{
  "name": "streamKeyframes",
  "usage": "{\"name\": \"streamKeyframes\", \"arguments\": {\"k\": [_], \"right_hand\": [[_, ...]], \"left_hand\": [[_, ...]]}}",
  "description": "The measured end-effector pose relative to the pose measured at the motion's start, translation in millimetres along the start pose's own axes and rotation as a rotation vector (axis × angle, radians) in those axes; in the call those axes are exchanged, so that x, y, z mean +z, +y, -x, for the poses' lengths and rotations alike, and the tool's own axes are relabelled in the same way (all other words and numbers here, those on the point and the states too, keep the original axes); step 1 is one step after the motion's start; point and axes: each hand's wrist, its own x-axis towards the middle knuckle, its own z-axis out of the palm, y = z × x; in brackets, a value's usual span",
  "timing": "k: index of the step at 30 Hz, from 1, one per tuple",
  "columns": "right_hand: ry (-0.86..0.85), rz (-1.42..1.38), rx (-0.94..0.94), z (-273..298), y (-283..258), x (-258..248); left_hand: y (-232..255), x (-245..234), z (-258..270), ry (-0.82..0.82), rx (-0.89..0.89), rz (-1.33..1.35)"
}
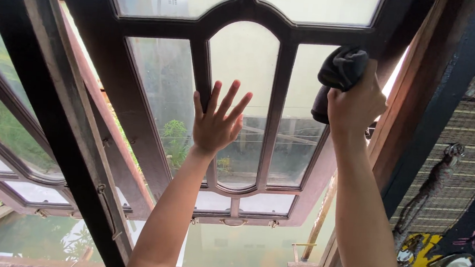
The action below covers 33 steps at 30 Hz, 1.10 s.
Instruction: The person wipes a multi-pane window with a dark cloth, using the left hand to steady the frame while the right hand wipes each pane in sequence. The person folds the cloth and continues wiping different sections of the same window.
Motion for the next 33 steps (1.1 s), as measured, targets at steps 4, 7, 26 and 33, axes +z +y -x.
{"name": "streamKeyframes", "arguments": {"k": [4,7,26,33], "right_hand": [[0.001,0.004,-0.022,4.4,-1.8,-0.4],[-0.022,-0.001,-0.019,22.2,11.0,10.3],[-0.208,0.019,0.021,16.4,11.6,-7.5],[-0.388,0.010,0.122,70.2,28.3,-7.1]], "left_hand": [[-0.6,0.8,1.3,0.000,0.005,-0.010],[-1.5,2.2,-0.4,-0.002,0.003,-0.007],[-1.1,0.4,1.2,-0.002,-0.004,-0.002],[-0.7,1.6,1.0,0.008,0.006,-0.011]]}}
